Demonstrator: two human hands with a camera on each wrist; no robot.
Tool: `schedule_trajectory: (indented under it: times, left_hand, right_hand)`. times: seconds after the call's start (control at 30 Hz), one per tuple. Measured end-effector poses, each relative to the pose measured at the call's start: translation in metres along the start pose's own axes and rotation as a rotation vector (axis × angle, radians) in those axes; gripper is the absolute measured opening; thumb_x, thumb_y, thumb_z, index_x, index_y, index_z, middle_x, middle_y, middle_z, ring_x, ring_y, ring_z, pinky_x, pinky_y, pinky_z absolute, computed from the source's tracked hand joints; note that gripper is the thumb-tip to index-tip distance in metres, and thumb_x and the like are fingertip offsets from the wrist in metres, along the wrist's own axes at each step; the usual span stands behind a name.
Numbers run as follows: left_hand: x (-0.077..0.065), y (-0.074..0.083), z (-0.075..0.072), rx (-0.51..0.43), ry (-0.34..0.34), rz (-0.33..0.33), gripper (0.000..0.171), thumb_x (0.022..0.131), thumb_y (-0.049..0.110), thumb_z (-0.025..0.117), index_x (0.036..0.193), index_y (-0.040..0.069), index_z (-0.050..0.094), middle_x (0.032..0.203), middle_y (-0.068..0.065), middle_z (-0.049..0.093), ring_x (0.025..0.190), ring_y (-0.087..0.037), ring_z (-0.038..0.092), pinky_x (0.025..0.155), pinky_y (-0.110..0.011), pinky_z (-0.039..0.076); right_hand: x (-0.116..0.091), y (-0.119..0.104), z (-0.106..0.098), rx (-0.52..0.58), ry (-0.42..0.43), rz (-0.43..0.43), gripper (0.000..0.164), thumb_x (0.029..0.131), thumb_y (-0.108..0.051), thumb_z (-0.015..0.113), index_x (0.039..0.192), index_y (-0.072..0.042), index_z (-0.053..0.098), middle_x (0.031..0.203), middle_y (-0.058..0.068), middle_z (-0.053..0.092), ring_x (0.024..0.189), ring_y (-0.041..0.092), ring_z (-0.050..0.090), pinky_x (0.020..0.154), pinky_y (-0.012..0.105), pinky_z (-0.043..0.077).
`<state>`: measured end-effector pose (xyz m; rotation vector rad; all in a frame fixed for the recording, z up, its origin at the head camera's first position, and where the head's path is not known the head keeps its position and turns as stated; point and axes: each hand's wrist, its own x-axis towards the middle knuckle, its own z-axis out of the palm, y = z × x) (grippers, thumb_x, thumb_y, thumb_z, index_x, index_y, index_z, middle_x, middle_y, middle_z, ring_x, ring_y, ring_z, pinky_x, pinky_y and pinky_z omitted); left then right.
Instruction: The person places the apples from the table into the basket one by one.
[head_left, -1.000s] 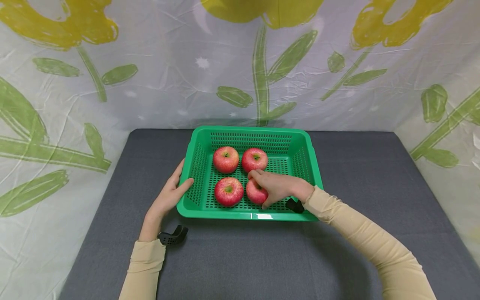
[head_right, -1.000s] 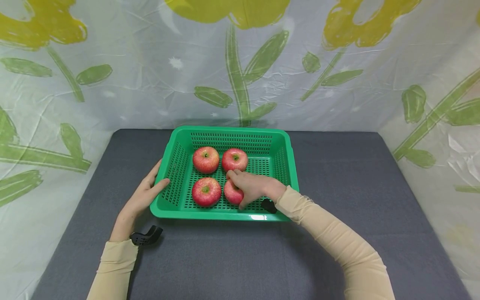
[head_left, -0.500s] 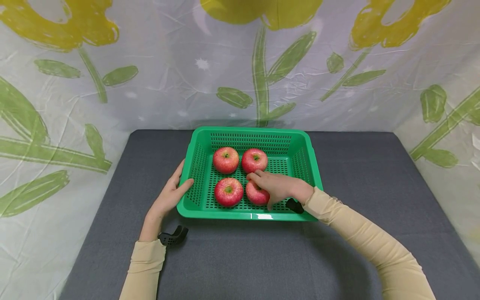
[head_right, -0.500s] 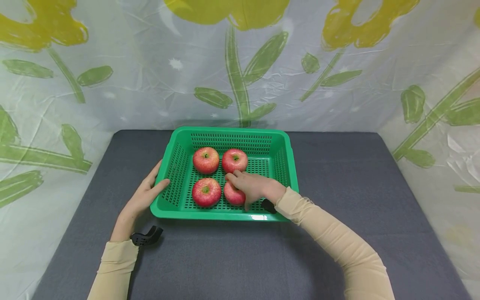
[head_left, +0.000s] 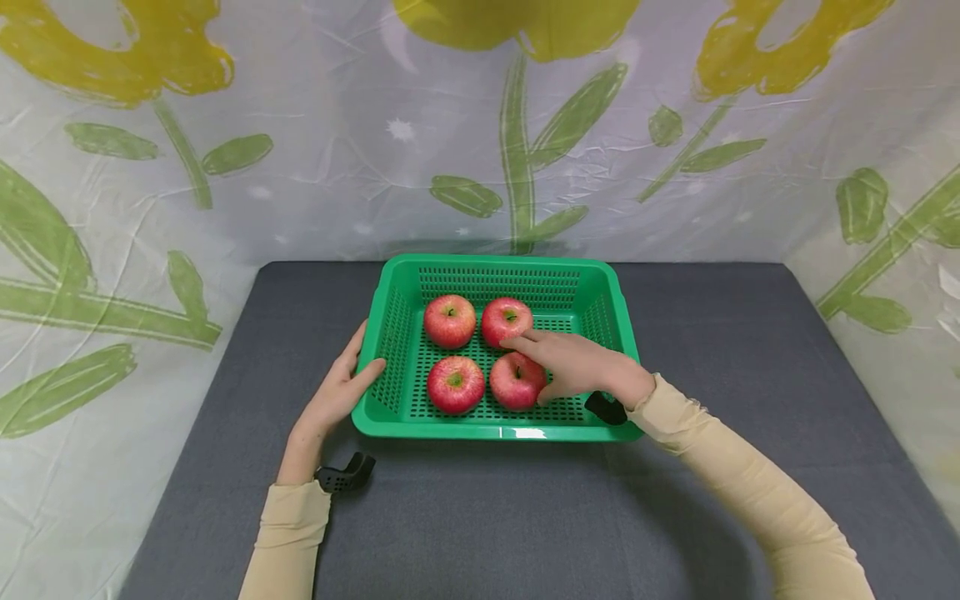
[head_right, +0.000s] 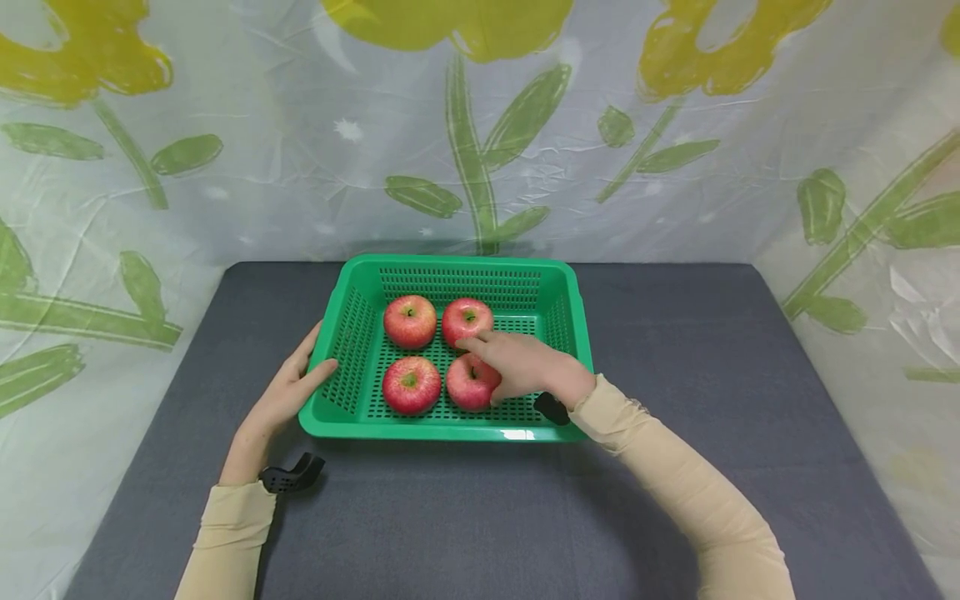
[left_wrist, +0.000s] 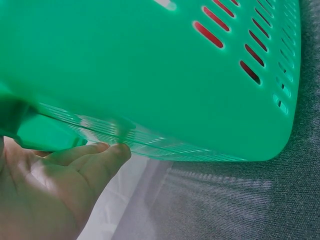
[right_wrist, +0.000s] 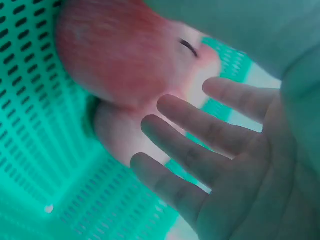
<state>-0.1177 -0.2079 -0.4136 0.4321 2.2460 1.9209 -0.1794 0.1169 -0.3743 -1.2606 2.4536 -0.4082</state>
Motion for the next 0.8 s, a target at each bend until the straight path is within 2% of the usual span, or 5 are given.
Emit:
schedule_trajectory:
  times: [0.23, 0.33, 0.47, 0.63, 0.8]
  left_hand:
    - [0.001, -0.004, -0.003, 0.006, -0.014, 0.023, 0.062, 0.094, 0.002, 0.038, 0.143, 0.011, 0.001, 0.144, -0.016, 0.011, 0.118, -0.036, 0.032, 0.081, -0.024, 0.043]
    - [0.001, -0.006, -0.004, 0.006, -0.019, 0.023, 0.063, 0.094, 0.002, 0.039, 0.143, 0.013, 0.001, 0.144, -0.017, 0.012, 0.117, -0.035, 0.034, 0.081, -0.024, 0.043]
    - [0.001, -0.002, -0.003, 0.014, -0.010, 0.010, 0.062, 0.094, 0.003, 0.038, 0.143, 0.011, 0.001, 0.144, -0.016, 0.011, 0.119, -0.033, 0.031, 0.082, -0.023, 0.042]
    - [0.000, -0.004, -0.004, 0.005, 0.004, -0.004, 0.061, 0.094, 0.004, 0.038, 0.143, 0.011, 0.002, 0.143, -0.016, 0.013, 0.113, -0.037, 0.036, 0.080, -0.026, 0.044]
    - [0.000, -0.017, -0.010, 0.020, -0.001, 0.010, 0.061, 0.094, 0.007, 0.039, 0.143, 0.016, 0.003, 0.142, -0.015, 0.017, 0.110, -0.033, 0.041, 0.079, -0.027, 0.045]
  right_hand:
    - [-0.034, 0.005, -0.015, 0.050, 0.245, 0.022, 0.056, 0.080, -0.033, 0.065, 0.127, -0.009, 0.045, 0.117, 0.001, 0.053, 0.107, 0.013, 0.048, 0.086, 0.033, 0.041]
    - [-0.052, 0.008, -0.018, 0.094, 0.371, 0.041, 0.047, 0.082, -0.032, 0.062, 0.123, -0.010, 0.049, 0.111, -0.001, 0.055, 0.101, 0.011, 0.051, 0.083, 0.033, 0.042]
    - [-0.074, 0.011, -0.016, 0.143, 0.517, 0.081, 0.039, 0.083, -0.024, 0.063, 0.117, -0.009, 0.052, 0.112, 0.000, 0.055, 0.102, 0.013, 0.051, 0.082, 0.036, 0.043]
    - [-0.090, 0.016, -0.005, 0.150, 0.625, 0.100, 0.033, 0.082, -0.015, 0.064, 0.113, -0.008, 0.055, 0.110, 0.001, 0.056, 0.101, 0.016, 0.053, 0.078, 0.038, 0.044]
    - [-0.097, 0.020, 0.008, 0.123, 0.692, 0.097, 0.034, 0.082, -0.012, 0.064, 0.114, -0.007, 0.055, 0.108, 0.003, 0.057, 0.100, 0.015, 0.053, 0.078, 0.031, 0.043]
